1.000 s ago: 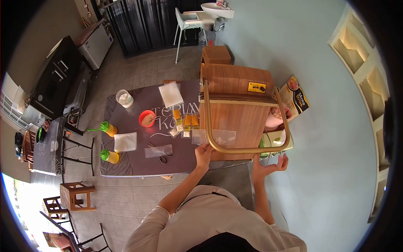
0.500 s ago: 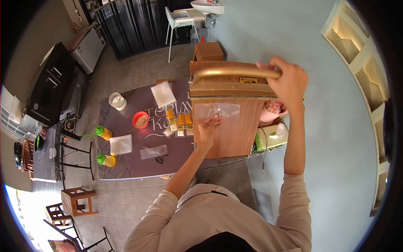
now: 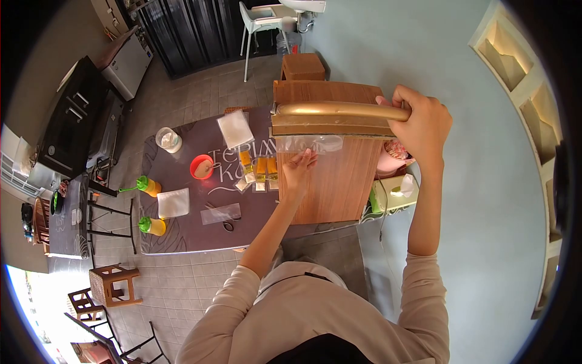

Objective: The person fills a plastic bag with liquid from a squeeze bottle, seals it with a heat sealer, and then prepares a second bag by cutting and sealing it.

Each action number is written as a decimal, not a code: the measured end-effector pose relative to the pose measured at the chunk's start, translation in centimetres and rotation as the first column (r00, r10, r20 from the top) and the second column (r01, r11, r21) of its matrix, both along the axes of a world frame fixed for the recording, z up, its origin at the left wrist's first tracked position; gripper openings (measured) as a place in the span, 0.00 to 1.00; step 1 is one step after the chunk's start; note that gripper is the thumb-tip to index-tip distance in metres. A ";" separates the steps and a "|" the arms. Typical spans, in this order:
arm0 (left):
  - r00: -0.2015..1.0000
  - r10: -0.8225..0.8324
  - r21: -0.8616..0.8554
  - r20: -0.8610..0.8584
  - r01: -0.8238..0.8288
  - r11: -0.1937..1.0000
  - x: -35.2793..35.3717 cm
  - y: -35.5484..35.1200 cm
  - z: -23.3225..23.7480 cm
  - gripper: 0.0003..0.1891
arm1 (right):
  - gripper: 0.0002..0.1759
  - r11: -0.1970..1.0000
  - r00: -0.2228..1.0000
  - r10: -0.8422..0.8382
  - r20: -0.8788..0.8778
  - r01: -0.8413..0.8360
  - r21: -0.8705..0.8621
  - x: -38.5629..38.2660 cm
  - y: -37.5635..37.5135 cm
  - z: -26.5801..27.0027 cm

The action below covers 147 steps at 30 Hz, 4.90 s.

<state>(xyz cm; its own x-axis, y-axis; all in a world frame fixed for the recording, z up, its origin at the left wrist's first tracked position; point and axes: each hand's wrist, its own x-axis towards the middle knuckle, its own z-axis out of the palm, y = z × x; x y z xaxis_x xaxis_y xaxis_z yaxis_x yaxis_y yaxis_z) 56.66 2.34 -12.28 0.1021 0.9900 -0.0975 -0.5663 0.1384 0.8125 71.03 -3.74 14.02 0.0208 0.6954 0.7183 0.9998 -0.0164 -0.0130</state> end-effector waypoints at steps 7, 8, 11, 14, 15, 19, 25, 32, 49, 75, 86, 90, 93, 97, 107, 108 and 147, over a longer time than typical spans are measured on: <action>1.000 -0.029 -0.013 0.007 0.029 0.999 0.3 -0.4 0.0 0.18 | 0.19 1.000 1.000 0.022 -0.015 -0.022 0.012 -0.2 -0.5 -0.5; 1.000 -0.025 -0.034 0.016 0.025 0.999 0.4 -0.5 0.0 0.18 | 0.19 1.000 1.000 0.022 -0.014 -0.022 0.012 -0.1 -0.5 -0.6; 0.999 -0.026 -0.057 0.032 0.027 0.998 0.4 -0.5 0.0 0.18 | 0.19 0.999 1.000 0.026 0.001 -0.026 0.024 -0.1 -0.6 -0.7; 0.998 -0.036 -0.059 0.054 0.039 0.997 0.4 -0.4 -0.2 0.18 | 0.18 0.999 0.999 0.034 -0.028 -0.033 0.024 -0.2 -0.8 -0.8; 0.997 -0.038 -0.060 0.069 0.042 0.997 0.4 -0.4 -0.3 0.17 | 0.18 0.999 0.999 0.034 -0.010 -0.034 0.021 -0.2 -0.9 -0.9; 0.997 -0.044 -0.078 0.060 0.048 0.996 0.5 -0.6 0.0 0.17 | 0.17 0.999 0.999 0.048 -0.006 -0.047 0.014 -0.3 -1.2 -1.0; 0.997 -0.055 -0.083 0.061 0.060 0.995 0.5 -0.5 -0.1 0.17 | 0.18 0.997 0.999 0.021 -0.026 -0.023 -0.067 -0.3 -1.9 -1.4; 0.997 -0.029 -0.080 0.070 0.035 0.996 0.8 -0.5 -0.5 0.15 | 0.22 0.975 0.997 0.032 -0.076 -0.048 -0.218 -0.4 -3.0 -1.4; 0.999 -0.032 -0.042 0.043 0.034 0.999 0.6 -0.8 -0.2 0.16 | 0.04 0.880 0.984 0.114 -0.140 -0.166 -0.445 -0.5 -6.1 -3.5; 0.997 -0.032 -0.094 0.073 0.039 0.995 0.7 -0.9 0.1 0.16 | 0.16 0.893 0.976 0.089 -0.197 -0.166 -0.419 -0.9 -8.2 -9.6; 0.997 -0.028 -0.053 0.075 0.032 0.998 0.8 -0.9 -0.5 0.15 | 0.15 0.890 0.975 0.070 -0.209 -0.156 -0.429 -1.2 -8.5 -10.8; 0.997 -0.047 -0.071 0.063 0.051 0.996 0.6 -0.9 -0.2 0.16 | 0.15 0.883 0.975 0.060 -0.215 -0.153 -0.445 -1.1 -8.6 -11.5; 0.997 -0.063 -0.074 0.053 0.067 0.995 0.5 -0.8 -0.1 0.16 | 0.15 0.876 0.974 0.059 -0.218 -0.156 -0.456 -1.1 -8.7 -12.0; 0.997 -0.064 -0.077 0.043 0.067 0.995 0.6 -0.6 -0.2 0.16 | 0.14 0.869 0.971 0.050 -0.234 -0.157 -0.469 -1.1 -8.8 -12.4; 0.997 -0.064 -0.085 0.053 0.068 0.994 0.6 -0.7 0.0 0.16 | 0.19 0.903 0.970 0.075 -0.230 -0.164 -0.398 -1.2 -8.7 -12.8; 0.997 -0.065 -0.086 0.051 0.069 0.994 0.7 -0.6 -0.1 0.16 | 0.19 0.900 0.970 0.069 -0.235 -0.162 -0.404 -1.2 -8.7 -12.7; 0.990 -0.120 -0.046 0.079 0.124 0.991 1.1 -0.4 -1.2 0.14 | 0.15 0.864 0.967 0.060 -0.247 -0.174 -0.472 -1.2 -8.7 -13.1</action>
<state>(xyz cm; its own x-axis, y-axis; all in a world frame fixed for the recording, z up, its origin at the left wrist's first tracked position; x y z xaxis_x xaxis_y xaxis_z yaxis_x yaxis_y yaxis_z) 57.77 1.96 -13.48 0.2311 0.9636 -0.1346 -0.6025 0.2504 0.7579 69.83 -12.48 0.92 0.0320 0.9610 0.2748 0.9675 0.0392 -0.2498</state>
